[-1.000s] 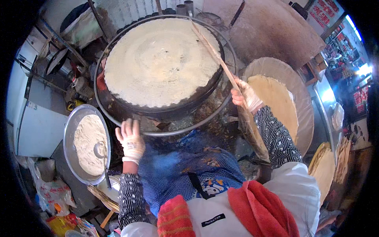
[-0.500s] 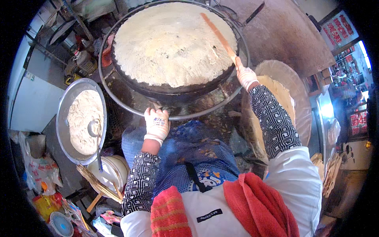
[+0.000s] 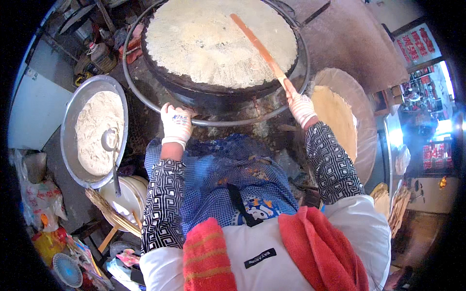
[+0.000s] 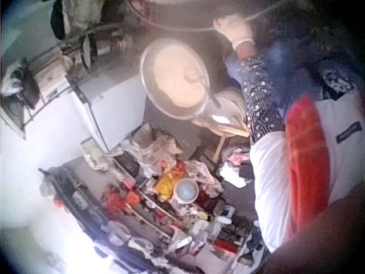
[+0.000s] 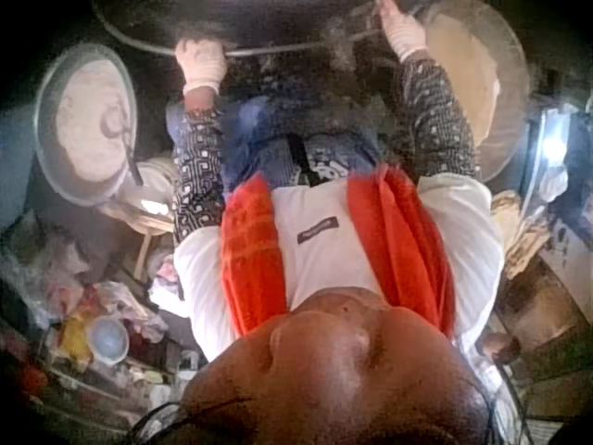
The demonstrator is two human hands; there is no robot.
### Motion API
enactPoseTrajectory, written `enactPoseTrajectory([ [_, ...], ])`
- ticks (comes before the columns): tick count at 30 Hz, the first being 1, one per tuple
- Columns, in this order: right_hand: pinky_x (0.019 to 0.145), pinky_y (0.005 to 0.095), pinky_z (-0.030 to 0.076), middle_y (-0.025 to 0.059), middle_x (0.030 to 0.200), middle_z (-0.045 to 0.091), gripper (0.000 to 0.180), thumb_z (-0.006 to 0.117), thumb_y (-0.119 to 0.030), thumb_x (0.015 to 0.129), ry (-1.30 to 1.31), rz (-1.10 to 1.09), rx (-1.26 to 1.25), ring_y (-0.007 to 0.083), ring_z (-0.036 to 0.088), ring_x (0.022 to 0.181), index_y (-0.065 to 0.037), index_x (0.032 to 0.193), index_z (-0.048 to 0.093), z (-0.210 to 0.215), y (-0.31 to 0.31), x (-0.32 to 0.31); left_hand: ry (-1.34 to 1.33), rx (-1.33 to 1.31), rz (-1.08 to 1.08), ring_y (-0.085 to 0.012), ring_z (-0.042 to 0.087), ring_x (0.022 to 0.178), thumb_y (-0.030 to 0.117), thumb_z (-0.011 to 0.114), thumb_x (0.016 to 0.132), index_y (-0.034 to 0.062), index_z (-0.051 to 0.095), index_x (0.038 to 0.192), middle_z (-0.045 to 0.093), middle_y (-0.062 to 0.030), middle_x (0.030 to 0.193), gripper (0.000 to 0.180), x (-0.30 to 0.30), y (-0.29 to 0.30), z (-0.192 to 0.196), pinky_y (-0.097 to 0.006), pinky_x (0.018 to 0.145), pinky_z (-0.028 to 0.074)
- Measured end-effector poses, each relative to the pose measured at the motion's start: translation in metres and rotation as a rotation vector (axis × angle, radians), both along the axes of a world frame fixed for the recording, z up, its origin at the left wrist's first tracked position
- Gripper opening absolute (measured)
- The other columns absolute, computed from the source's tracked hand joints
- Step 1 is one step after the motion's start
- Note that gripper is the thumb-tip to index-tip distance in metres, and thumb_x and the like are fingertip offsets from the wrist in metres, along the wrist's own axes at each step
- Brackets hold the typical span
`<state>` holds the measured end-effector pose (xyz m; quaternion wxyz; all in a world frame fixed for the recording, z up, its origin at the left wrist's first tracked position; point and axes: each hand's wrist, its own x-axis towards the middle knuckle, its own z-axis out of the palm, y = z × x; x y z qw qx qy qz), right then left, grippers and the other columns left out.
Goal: The person prepares flatbread by spreading batter on a heated griddle with a wooden stick, flipping and rotating the bread using a blue scraper, and then removing it from the griddle to place it on a stack.
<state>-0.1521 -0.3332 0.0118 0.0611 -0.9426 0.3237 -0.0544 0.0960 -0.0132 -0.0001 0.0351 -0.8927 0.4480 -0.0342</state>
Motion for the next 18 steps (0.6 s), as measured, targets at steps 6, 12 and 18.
enactPoseTrajectory([
  [6,0.035,0.0256,0.027,-0.0080,0.064,0.045,0.034,0.055,-0.022,0.099,-0.704,-0.489,1.349,0.0082,0.034,0.041,-0.030,0.131,0.060,-0.031,0.030,0.009,-0.026,0.115,0.065,-0.0271,0.059,0.104,0.027,0.067,0.074,0.0167,0.075,0.081,0.070,-0.0080,0.091,0.014,0.016,0.000,-0.006,-0.044,0.108,0.031],
  [12,0.037,0.0247,0.025,-0.0093,0.060,0.042,0.036,0.054,-0.020,0.099,-0.557,-0.231,1.285,0.0071,0.034,0.043,-0.028,0.133,0.057,-0.007,0.134,0.032,-0.117,0.212,0.054,-0.0267,0.060,0.104,0.024,0.062,0.078,0.0161,0.076,0.083,0.071,-0.0065,0.092,0.017,0.031,0.001,-0.015,-0.043,0.109,0.031],
  [18,0.042,0.0243,0.041,-0.0034,0.074,0.058,0.044,0.058,-0.016,0.095,-0.560,-0.186,1.056,0.0060,0.048,0.050,-0.022,0.138,0.053,0.038,0.105,-0.005,-0.111,0.159,0.025,-0.0263,0.062,0.101,0.016,0.057,0.080,0.0159,0.075,0.082,0.071,-0.0070,0.089,0.018,0.039,0.008,-0.006,-0.043,0.108,0.033],
])
